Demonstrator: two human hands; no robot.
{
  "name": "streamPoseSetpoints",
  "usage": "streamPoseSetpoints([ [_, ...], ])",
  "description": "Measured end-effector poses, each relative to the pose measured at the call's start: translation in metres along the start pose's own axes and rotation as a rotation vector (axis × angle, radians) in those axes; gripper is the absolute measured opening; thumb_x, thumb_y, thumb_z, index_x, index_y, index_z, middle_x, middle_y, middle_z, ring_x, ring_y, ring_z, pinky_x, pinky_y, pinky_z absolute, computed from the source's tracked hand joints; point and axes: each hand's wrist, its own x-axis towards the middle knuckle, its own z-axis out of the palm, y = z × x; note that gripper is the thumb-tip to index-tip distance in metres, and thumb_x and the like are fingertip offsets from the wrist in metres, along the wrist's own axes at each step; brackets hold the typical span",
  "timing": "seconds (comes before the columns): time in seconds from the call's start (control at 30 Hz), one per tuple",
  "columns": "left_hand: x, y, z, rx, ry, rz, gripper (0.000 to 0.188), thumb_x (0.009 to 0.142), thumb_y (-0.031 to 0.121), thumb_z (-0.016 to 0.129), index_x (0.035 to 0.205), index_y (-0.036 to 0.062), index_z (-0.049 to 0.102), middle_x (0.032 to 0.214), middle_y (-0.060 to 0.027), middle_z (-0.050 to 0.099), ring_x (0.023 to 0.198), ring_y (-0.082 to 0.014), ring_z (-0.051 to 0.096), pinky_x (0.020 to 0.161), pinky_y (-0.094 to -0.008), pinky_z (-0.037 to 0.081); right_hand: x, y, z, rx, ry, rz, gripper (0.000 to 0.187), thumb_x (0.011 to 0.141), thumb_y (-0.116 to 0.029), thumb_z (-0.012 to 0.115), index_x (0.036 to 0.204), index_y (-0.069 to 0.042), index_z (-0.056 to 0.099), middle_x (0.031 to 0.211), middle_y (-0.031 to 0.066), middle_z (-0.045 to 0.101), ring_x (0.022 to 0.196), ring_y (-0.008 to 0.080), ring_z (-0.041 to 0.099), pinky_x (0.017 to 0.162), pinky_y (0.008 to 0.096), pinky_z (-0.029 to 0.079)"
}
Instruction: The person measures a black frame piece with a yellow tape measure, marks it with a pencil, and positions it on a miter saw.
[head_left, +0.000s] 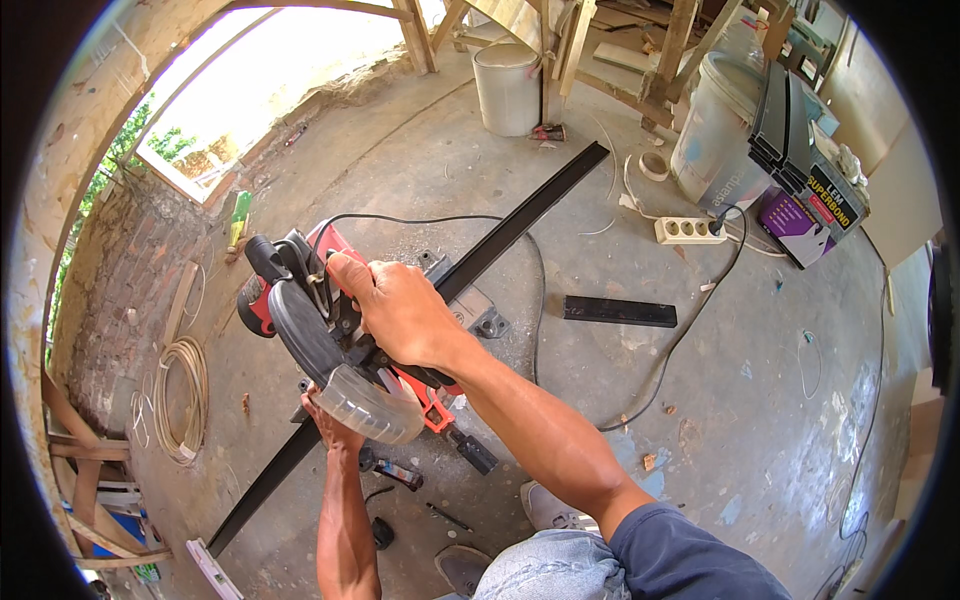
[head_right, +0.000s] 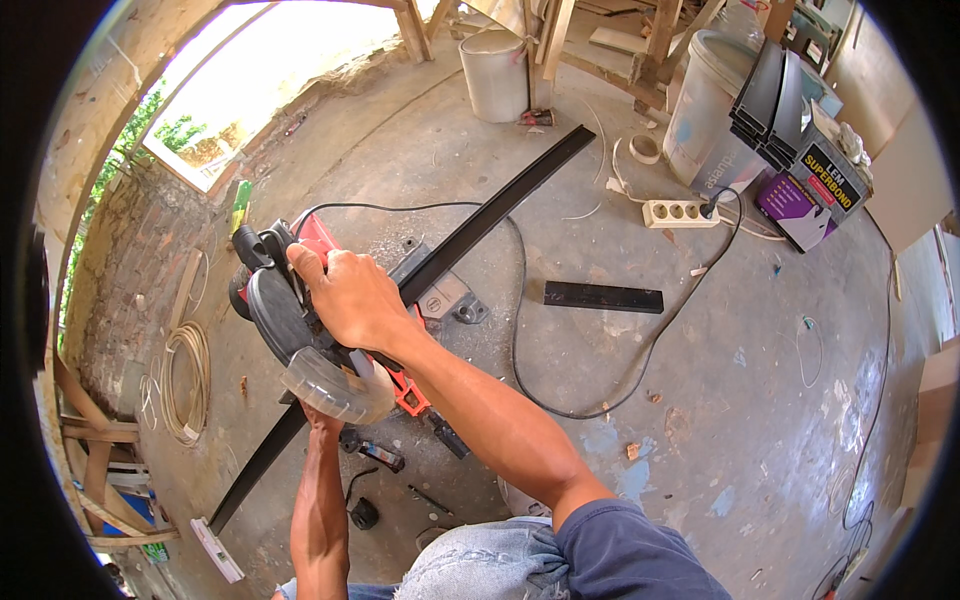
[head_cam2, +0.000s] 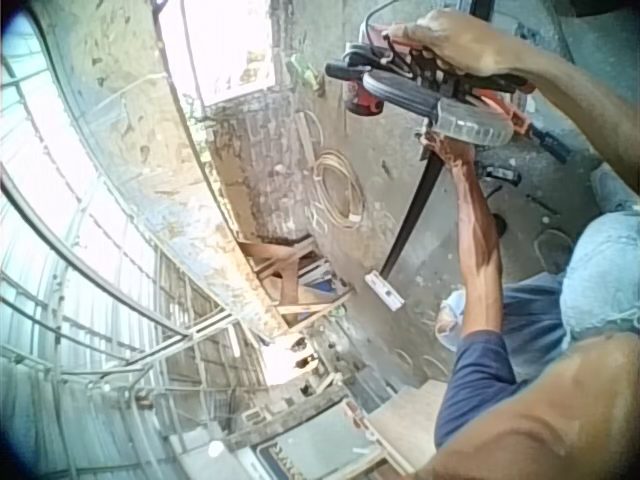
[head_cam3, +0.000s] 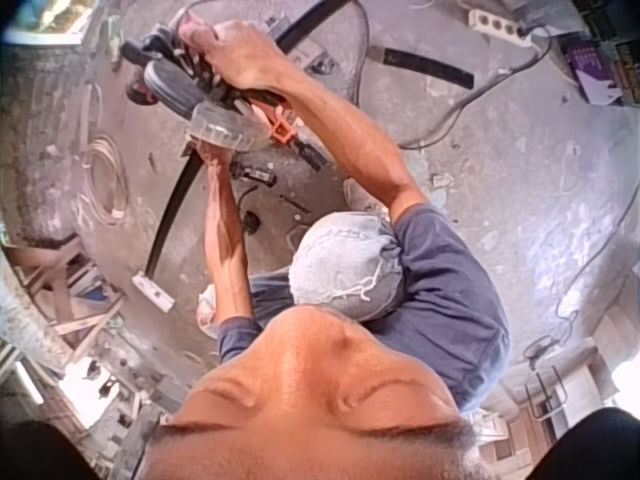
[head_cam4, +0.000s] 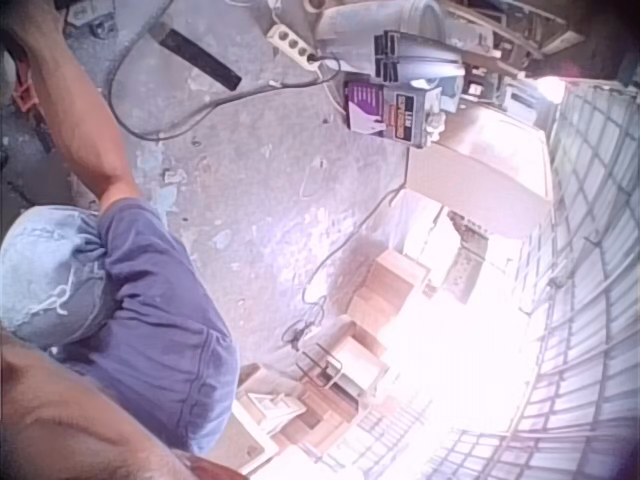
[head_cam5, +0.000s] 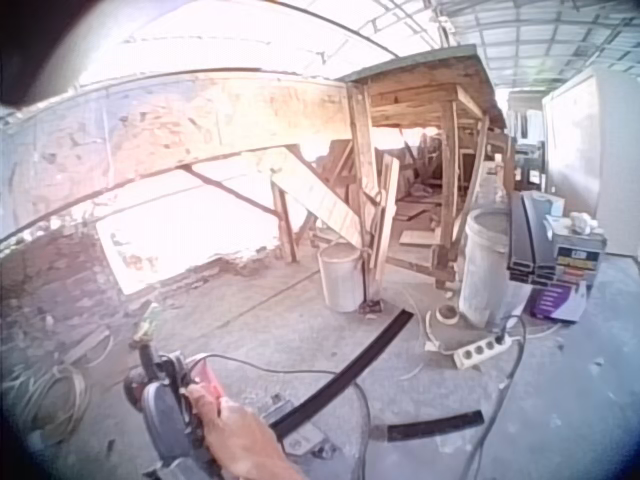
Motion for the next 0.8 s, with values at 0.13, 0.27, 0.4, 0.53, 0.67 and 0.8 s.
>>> streamPoseSetpoints([
  [0.13,0.000,0.000,0.002,-0.099,-0.008,-0.056,0.046,0.077,0.035,0.076,0.116,0.0103,0.070,0.123,-0.0095,0.064,0.131,-0.0389,0.042,0.114,-0.0587,0.025,-0.001,0.000,-0.001,-0.006,-0.007,0.003,0.089,0.102,-0.069,0.033,0.099,0.012,0.069,0.100,0.0364,0.069,0.106,0.0505,0.066,0.094,0.0534,0.050],
  [0.27,0.000,0.001,0.002,-0.059,0.001,-0.026,0.047,0.077,0.035,0.076,0.117,0.0105,0.070,0.122,-0.0098,0.064,0.131,-0.0386,0.042,0.114,-0.0587,0.025,-0.001,0.001,-0.001,-0.010,0.008,-0.008,0.090,0.102,-0.069,0.033,0.098,0.012,0.069,0.100,0.0366,0.069,0.106,0.0505,0.066,0.093,0.0537,0.050],
  [0.4,-0.001,-0.005,0.005,-0.067,-0.002,-0.055,0.046,0.077,0.035,0.077,0.115,0.0104,0.070,0.121,-0.0106,0.064,0.130,-0.0381,0.043,0.113,-0.0585,0.026,-0.002,-0.001,0.000,-0.003,-0.007,-0.002,0.090,0.102,-0.070,0.032,0.098,0.013,0.069,0.100,0.0369,0.069,0.105,0.0511,0.066,0.093,0.0540,0.050],
  [0.53,0.001,0.004,-0.003,0.084,-0.016,0.015,0.049,0.083,0.032,0.077,0.124,0.0078,0.063,0.121,-0.0095,0.066,0.117,-0.0300,0.058,0.105,-0.0461,0.042,0.003,0.009,0.007,-0.013,0.112,-0.066,0.076,0.106,-0.062,0.038,0.072,0.004,0.056,0.061,0.0155,0.056,0.060,0.0275,0.057,0.066,0.0449,0.047],
  [0.67,0.002,0.003,-0.007,0.103,-0.025,0.026,0.051,0.084,0.030,0.078,0.126,0.0070,0.062,0.119,-0.0087,0.068,0.112,-0.0280,0.064,0.101,-0.0424,0.048,0.002,0.010,0.009,0.008,0.113,-0.073,0.076,0.106,-0.062,0.038,0.073,0.004,0.056,0.061,0.0158,0.056,0.060,0.0276,0.056,0.066,0.0450,0.047],
  [0.8,0.001,0.000,-0.004,0.086,-0.016,0.023,0.050,0.083,0.031,0.079,0.124,0.0071,0.063,0.118,-0.0084,0.068,0.111,-0.0282,0.064,0.100,-0.0427,0.049,0.003,0.011,0.010,-0.002,0.112,-0.082,0.077,0.106,-0.063,0.036,0.073,0.004,0.054,0.061,0.0160,0.055,0.060,0.0280,0.056,0.066,0.0452,0.047],
])
